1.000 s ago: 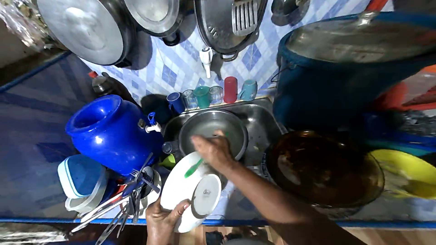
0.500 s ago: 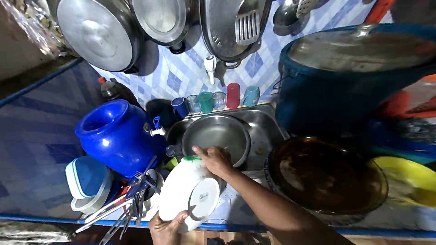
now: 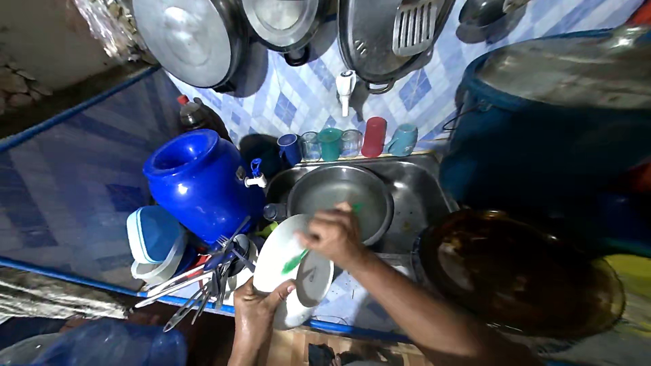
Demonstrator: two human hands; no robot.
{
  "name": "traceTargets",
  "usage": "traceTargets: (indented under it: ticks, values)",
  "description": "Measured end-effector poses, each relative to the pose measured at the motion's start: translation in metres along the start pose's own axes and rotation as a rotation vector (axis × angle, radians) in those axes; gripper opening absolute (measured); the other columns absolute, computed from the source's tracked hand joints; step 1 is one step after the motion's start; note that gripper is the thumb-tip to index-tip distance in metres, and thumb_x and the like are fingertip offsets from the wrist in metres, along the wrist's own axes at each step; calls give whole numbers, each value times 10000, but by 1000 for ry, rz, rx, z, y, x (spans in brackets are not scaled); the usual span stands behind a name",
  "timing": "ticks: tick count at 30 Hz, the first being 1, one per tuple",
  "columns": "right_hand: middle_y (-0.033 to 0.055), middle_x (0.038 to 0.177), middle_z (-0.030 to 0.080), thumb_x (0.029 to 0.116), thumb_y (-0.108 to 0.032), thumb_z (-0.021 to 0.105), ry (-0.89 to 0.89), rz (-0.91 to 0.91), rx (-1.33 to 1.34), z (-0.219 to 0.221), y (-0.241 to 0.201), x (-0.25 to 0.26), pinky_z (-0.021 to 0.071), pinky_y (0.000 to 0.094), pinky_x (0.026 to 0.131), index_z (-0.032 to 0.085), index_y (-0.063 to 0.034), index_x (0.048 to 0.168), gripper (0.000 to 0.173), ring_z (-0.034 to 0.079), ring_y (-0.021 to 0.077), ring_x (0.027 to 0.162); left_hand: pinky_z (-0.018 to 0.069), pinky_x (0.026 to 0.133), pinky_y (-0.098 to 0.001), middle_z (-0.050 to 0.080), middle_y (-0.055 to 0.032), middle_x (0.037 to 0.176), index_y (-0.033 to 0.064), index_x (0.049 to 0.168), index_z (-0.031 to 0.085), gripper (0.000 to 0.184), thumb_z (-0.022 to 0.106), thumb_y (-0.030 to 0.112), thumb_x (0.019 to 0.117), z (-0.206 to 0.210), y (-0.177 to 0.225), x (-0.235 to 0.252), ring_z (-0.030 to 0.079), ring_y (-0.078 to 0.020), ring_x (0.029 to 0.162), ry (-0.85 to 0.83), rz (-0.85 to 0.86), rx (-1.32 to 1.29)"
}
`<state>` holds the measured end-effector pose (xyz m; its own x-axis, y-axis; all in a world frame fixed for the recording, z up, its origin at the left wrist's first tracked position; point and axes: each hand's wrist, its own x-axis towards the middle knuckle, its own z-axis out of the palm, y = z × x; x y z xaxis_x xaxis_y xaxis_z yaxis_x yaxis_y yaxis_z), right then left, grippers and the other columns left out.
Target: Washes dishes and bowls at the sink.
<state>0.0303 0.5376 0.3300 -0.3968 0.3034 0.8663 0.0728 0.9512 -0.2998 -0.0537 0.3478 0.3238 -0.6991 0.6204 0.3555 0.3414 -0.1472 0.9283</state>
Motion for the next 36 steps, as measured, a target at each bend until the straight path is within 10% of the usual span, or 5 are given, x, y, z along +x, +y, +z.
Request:
traceTargets:
  ticks: [7, 12, 26, 31, 36]
  values:
    - [116, 563, 568, 891, -313, 713, 50, -13, -113, -9, 39, 13, 460, 480, 686, 538, -53, 554, 461, 566, 270, 518, 628, 701, -212, 760, 48, 796, 33, 932, 706, 285, 860, 57, 693, 2, 1, -4, 730, -25, 731, -30, 51, 5]
    - [42, 582, 582, 898, -331, 697, 48, -164, 57, 0, -9, 5, 478, 401, 721, 572, -120, 582, 400, 577, 192, 547, 624, 713, -199, 761, 65, 811, 49, 930, 717, 280, 875, 106, 706, 6, 2, -4, 726, -9, 746, -63, 98, 42]
    - [117, 552, 572, 900, -317, 706, -25, 87, -86, -15, 50, 10, 447, 486, 684, 531, -51, 552, 472, 558, 264, 506, 629, 706, -217, 768, 61, 812, 84, 910, 730, 251, 873, 111, 706, 6, 2, -8, 733, -31, 738, -32, 79, -6]
    - [49, 576, 598, 863, -326, 717, 3, -51, 62, -5, -5, 6, 475, 428, 700, 601, -106, 588, 370, 579, 192, 520, 626, 704, -207, 767, 72, 808, 101, 887, 745, 234, 885, 118, 701, 7, 3, -9, 730, -20, 735, -43, 97, 2]
    - [190, 729, 657, 940, -302, 720, -257, 602, 113, -19, 58, -14, 508, 563, 711, 656, 56, 756, 408, 654, 342, 703, 632, 709, -224, 769, 75, 820, 128, 908, 748, 257, 896, 146, 699, -2, -7, -20, 732, -28, 742, 14, 93, -34]
